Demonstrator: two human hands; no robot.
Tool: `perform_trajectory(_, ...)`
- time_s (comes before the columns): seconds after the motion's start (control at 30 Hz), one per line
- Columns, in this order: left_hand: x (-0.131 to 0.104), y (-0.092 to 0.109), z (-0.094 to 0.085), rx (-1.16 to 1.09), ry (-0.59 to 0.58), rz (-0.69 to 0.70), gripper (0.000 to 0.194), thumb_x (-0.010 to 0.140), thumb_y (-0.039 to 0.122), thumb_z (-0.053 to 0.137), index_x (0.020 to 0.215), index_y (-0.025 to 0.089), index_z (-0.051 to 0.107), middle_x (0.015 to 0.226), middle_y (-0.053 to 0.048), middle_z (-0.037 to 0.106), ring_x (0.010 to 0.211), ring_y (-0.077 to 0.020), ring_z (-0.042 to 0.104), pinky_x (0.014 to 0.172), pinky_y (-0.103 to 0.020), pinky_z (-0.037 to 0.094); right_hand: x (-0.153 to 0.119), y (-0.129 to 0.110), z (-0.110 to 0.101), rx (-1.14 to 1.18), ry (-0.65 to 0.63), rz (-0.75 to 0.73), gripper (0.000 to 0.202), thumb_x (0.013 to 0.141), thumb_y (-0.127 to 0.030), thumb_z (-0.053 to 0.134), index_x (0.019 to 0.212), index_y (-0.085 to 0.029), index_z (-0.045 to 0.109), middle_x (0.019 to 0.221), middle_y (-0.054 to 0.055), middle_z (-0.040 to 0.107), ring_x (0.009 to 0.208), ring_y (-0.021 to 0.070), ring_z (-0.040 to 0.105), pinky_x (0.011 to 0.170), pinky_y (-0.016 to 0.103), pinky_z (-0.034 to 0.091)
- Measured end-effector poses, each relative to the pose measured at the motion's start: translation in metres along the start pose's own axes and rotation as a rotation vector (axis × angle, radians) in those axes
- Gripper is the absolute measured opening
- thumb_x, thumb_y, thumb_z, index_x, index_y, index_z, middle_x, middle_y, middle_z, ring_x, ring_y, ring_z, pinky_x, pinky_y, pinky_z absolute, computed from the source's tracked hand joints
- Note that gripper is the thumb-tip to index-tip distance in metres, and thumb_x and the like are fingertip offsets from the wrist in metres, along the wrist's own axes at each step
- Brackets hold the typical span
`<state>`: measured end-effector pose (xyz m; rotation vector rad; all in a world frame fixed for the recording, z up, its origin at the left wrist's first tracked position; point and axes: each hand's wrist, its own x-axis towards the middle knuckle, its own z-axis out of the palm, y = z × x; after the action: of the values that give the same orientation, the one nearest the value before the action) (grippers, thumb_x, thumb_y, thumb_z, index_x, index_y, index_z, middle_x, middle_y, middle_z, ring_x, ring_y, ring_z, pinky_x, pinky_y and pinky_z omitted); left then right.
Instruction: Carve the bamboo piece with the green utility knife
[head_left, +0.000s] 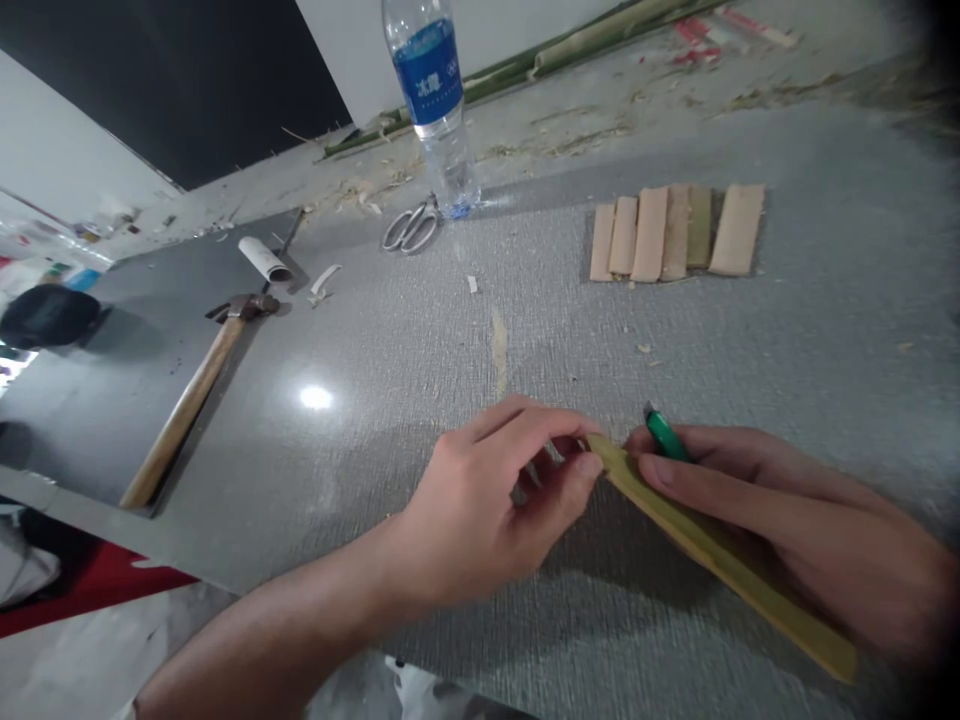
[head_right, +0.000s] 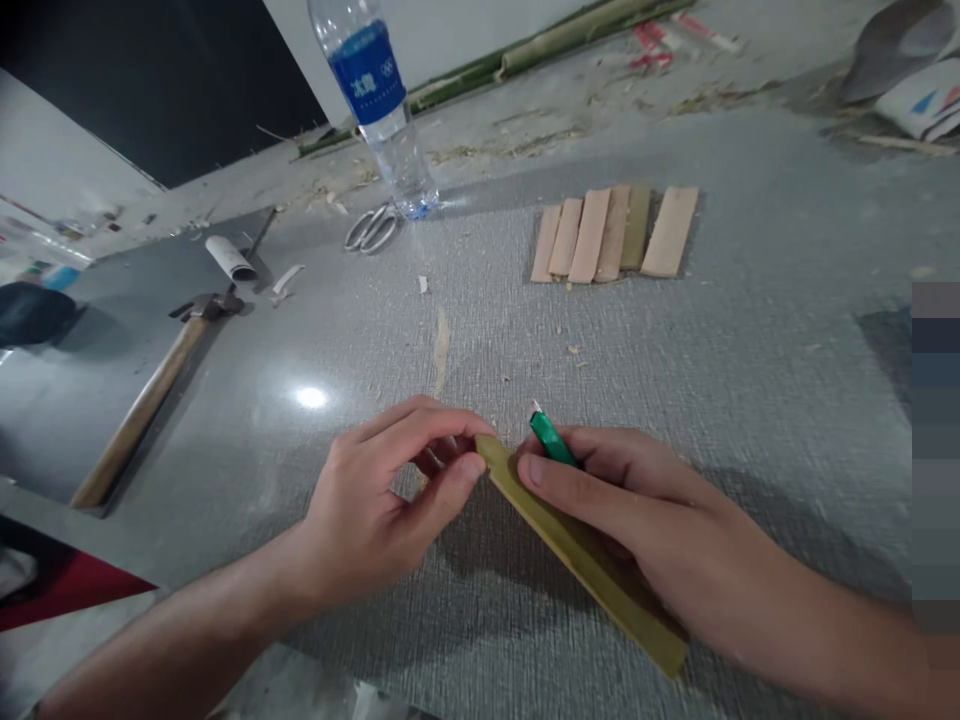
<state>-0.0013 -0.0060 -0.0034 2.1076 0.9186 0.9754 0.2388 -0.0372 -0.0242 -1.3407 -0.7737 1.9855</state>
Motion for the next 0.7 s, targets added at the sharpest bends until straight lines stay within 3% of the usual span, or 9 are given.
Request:
perform_trajectory(0.17,0.0027,0.0028,-0.0014,-0.029,0.007,-0.025,0.016,0.107,0.011,0.068,0.115,0.008,0.081,0.097,-0.007,0.081,0.081,-0.0098,0.073,0.073,-0.017,0.062,0.0001,-0.0009,0.0016,0.006,0.022,0.003,0.033,0.075,-0.059,0.103,0.089,-0.032,0.09,0.083,0.002,0.086,0.074,0.0223,0.071,0.058,0.026,0.054)
perform_trajectory(0.33,0.0025,0.0021,0.0015,-0.036,0.018,-0.026,0.014,0.105,0.018,0.076,0.112,0.006,0.081,0.094,-0.006,0.08,0.077,-0.0094,0.073,0.071,-0.016,0.062,0.0016,-0.0019,0.0037,0.019,0.001,-0.028,0.027,0.073,-0.05,0.106,0.083,-0.031,0.089,0.087,0.003,0.088,0.076,0.0224,0.072,0.061,0.027,0.056)
perform_trajectory(0.53,0.0001,0.0007,0.002,0.013,0.021,0.02,0.017,0.098,0.005,0.068,0.111,0.008,0.079,0.095,-0.005,0.079,0.077,-0.0091,0.071,0.074,-0.018,0.063,-0.0011,-0.0027,0.0031,-0.014,-0.003,-0.058,0.025,0.08,-0.056,0.101,0.086,-0.033,0.091,0.089,0.003,0.088,0.076,0.0236,0.073,0.059,0.029,0.056)
perform_trajectory(0.7,-0.0008,0.0017,0.0013,-0.009,0.021,0.002,0.017,0.099,0.014,0.076,0.115,0.009,0.078,0.096,-0.007,0.08,0.078,-0.012,0.074,0.071,-0.021,0.064,-0.0029,-0.0033,0.0028,-0.032,-0.008,-0.064,0.026,0.08,-0.054,0.101,0.086,-0.031,0.091,0.09,0.003,0.088,0.076,0.023,0.072,0.06,0.029,0.056)
